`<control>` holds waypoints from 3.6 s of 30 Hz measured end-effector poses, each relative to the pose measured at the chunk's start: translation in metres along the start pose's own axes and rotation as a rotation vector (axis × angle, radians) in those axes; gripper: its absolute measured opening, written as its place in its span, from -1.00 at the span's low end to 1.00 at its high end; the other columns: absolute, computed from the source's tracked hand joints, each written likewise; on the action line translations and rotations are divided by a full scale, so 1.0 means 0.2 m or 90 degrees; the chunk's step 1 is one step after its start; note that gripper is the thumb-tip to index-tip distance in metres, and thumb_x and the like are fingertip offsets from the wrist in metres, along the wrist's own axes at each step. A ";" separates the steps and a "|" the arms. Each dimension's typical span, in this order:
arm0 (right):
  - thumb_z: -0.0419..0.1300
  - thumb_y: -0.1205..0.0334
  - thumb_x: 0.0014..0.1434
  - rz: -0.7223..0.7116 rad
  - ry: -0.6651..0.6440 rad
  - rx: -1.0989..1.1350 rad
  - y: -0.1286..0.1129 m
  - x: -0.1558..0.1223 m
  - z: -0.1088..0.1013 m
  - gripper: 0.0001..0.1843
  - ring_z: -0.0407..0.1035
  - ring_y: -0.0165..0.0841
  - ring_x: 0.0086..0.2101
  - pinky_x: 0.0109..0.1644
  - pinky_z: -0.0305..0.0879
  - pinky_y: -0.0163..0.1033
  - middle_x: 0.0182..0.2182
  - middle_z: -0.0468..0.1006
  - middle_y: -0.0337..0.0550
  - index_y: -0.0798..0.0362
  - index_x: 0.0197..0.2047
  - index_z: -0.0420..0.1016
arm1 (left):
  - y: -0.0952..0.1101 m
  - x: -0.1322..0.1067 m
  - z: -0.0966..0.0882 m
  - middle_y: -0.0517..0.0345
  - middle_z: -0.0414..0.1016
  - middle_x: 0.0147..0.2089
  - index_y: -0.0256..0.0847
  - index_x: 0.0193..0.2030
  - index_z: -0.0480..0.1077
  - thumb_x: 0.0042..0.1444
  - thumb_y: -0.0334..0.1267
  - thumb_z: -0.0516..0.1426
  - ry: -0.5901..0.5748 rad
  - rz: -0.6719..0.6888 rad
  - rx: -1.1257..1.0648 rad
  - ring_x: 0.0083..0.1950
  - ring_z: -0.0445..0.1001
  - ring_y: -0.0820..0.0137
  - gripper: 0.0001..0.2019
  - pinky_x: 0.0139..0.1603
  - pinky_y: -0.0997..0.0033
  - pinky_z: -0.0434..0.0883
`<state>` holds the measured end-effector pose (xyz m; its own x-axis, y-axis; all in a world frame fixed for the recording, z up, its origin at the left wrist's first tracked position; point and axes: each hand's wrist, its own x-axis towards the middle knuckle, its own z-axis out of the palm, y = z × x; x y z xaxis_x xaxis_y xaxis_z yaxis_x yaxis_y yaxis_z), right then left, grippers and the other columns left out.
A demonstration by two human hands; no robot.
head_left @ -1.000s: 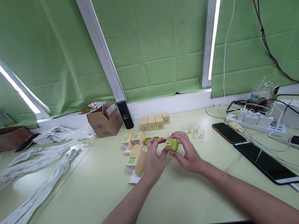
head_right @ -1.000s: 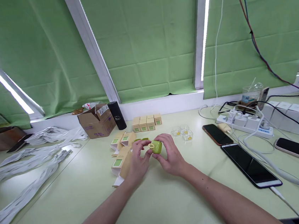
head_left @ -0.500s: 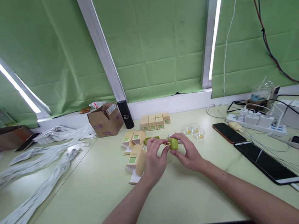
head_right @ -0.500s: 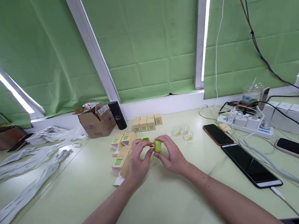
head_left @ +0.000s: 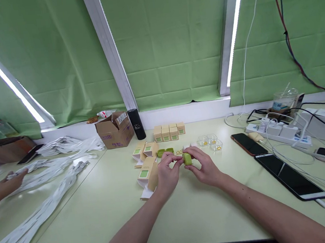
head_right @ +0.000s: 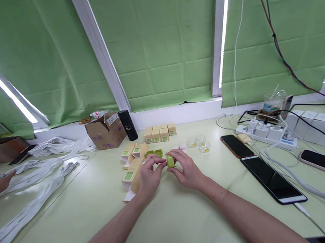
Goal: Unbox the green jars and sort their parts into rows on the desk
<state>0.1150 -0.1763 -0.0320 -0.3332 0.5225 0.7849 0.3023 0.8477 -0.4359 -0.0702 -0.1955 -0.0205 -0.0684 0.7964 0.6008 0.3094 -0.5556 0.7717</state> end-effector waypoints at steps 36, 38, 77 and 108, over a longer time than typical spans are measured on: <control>0.23 0.18 0.38 0.119 0.034 0.100 0.00 0.03 0.00 -0.44 0.48 -0.18 0.04 0.09 0.58 0.04 0.06 0.48 -0.01 -0.18 0.40 0.32 | 0.06 0.03 -0.03 0.01 0.61 0.04 -0.05 0.11 0.54 0.17 -0.18 0.34 -0.059 -0.036 0.066 0.20 0.43 0.15 -0.64 0.10 0.16 0.40; 0.27 0.19 0.35 0.104 0.041 0.051 0.01 0.02 0.00 -0.37 0.49 -0.14 0.02 0.08 0.58 0.10 0.04 0.51 -0.01 -0.16 0.43 0.25 | 0.06 0.02 -0.04 0.00 0.57 0.13 -0.02 0.16 0.50 0.18 -0.16 0.34 -0.073 -0.021 0.081 0.27 0.36 0.13 -0.60 0.14 0.14 0.40; 0.23 0.50 0.25 -0.121 0.123 -0.293 -0.02 0.03 -0.02 -0.73 0.28 -0.13 -0.05 -0.12 0.41 -0.09 -0.19 0.48 -0.04 -0.05 -0.15 0.66 | -0.01 -0.01 -0.01 -0.02 0.52 0.13 -0.06 0.23 0.45 0.28 -0.39 0.24 -0.084 0.287 0.233 0.20 0.31 0.11 -0.61 0.19 -0.11 0.47; 0.12 0.43 0.37 -0.231 0.146 -0.361 -0.03 0.04 -0.03 -0.76 0.20 -0.27 -0.38 -0.32 0.10 -0.13 -0.44 0.38 -0.14 0.00 -0.32 0.49 | 0.01 -0.02 0.01 -0.02 0.54 0.14 -0.04 0.25 0.45 0.31 -0.33 0.22 -0.057 0.221 0.189 0.18 0.39 0.13 -0.61 0.18 -0.06 0.47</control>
<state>0.1160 -0.1772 -0.0197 -0.3229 0.1313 0.9373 0.6474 0.7531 0.1175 -0.0674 -0.1997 -0.0220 0.1652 0.6006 0.7823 0.5588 -0.7106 0.4275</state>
